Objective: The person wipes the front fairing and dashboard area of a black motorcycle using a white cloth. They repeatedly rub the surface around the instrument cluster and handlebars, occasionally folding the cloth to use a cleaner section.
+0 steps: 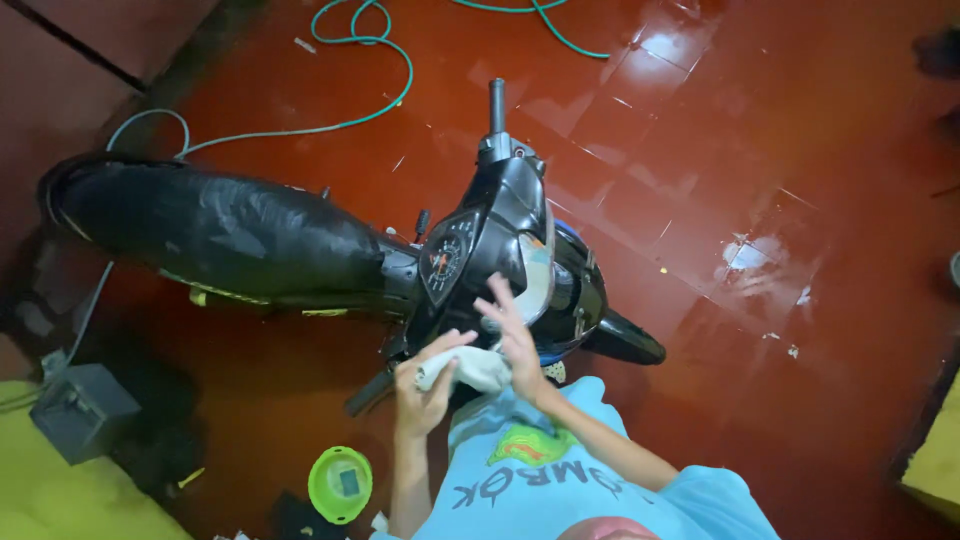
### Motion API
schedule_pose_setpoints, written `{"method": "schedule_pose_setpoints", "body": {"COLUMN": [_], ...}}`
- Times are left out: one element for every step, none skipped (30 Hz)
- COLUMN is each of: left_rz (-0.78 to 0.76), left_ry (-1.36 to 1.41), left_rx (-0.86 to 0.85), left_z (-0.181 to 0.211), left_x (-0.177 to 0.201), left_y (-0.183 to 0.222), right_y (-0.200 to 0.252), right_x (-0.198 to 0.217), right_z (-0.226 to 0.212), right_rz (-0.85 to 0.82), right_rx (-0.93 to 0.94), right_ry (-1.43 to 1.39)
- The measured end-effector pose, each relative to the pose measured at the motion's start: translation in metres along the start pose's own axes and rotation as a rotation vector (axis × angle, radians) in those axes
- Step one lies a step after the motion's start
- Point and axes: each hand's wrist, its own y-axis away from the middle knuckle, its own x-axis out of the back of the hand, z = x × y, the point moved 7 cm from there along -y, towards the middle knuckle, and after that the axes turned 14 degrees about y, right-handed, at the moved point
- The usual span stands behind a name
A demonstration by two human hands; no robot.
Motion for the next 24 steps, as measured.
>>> {"method": "schedule_pose_setpoints", "body": {"left_rz": [0.025, 0.05, 0.046, 0.112, 0.178, 0.164, 0.148, 0.124, 0.103, 0.083, 0.063, 0.051, 0.017, -0.01, -0.015, -0.047, -0.078, -0.076, -0.087, -0.107, -0.115, -0.198, -0.279, -0.262], "left_ry": [0.126, 0.251, 0.253, 0.252, 0.25, 0.248, 0.229, 0.205, 0.196, 0.217, 0.237, 0.232, 0.283, 0.34, 0.34, 0.312, 0.284, 0.282, 0.173, 0.056, 0.045, -0.129, -0.304, -0.305], "left_rx": [0.029, 0.059, 0.056, 0.004, -0.048, -0.039, -0.026, -0.015, -0.008, 0.047, 0.103, 0.111, 0.104, 0.098, 0.106, 0.09, 0.075, 0.067, 0.0, -0.059, -0.06, -0.063, -0.065, -0.091], "left_z": [-0.008, -0.016, -0.021, -0.022, -0.023, -0.022, -0.021, -0.019, -0.018, -0.022, -0.026, -0.03, -0.034, -0.037, -0.04, -0.045, -0.05, -0.055, -0.056, -0.056, -0.06, -0.069, -0.077, -0.078], "left_x": [-0.009, -0.017, -0.023, -0.022, -0.021, -0.022, -0.024, -0.023, -0.021, -0.02, -0.018, -0.012, -0.007, -0.006, 0.001, 0.003, 0.004, 0.0, -0.006, -0.007, -0.005, -0.019, -0.032, -0.031], "left_y": [0.0, 0.0, -0.006, -0.01, -0.013, -0.021, -0.03, -0.04, -0.041, -0.045, -0.049, -0.053, -0.058, -0.062, -0.064, -0.068, -0.072, -0.075, -0.079, -0.079, -0.075, -0.075, -0.076, -0.08], "right_y": [-0.001, 0.0, -0.004, -0.005, -0.006, -0.006, -0.002, 0.001, 0.002, 0.003, 0.005, 0.017, 0.047, 0.087, 0.089, 0.083, 0.079, 0.06, 0.027, 0.004, -0.015, -0.049, -0.081, -0.095], "right_x": [0.003, 0.004, 0.007, 0.007, 0.007, 0.007, 0.003, -0.005, -0.007, -0.015, -0.024, -0.051, -0.078, -0.096, -0.097, -0.085, -0.072, -0.058, -0.016, 0.016, 0.018, 0.031, 0.038, 0.031], "right_z": [-0.014, -0.03, -0.033, -0.033, -0.033, -0.036, -0.033, -0.032, -0.033, -0.031, -0.03, 0.02, 0.072, 0.12, 0.121, 0.132, 0.141, 0.136, 0.128, 0.104, 0.093, 0.071, 0.047, 0.06], "right_rz": [-0.08, -0.16, -0.155, -0.15, -0.144, -0.132, -0.119, -0.1, -0.082, -0.069, -0.058, -0.046, -0.028, -0.014, -0.007, 0.183, 0.371, 0.365, 0.47, 0.559, 0.564, 0.456, 0.343, 0.346], "right_rx": [-0.168, -0.334, -0.333, -0.418, -0.502, -0.512, -0.643, -0.77, -0.775, -0.888, -1.0, -1.004, -1.156, -1.309, -1.316, -1.255, -1.186, -1.179, -0.837, -0.502, -0.504, -0.312, -0.117, -0.086], "right_ry": [-0.23, -0.461, -0.46, -0.55, -0.64, -0.646, -0.79, -0.943, -0.959, -1.111, -1.265, -1.274, -1.26, -1.233, -1.235, -1.235, -1.228, -1.23, -0.867, -0.512, -0.524, -0.19, 0.142, 0.141]}}
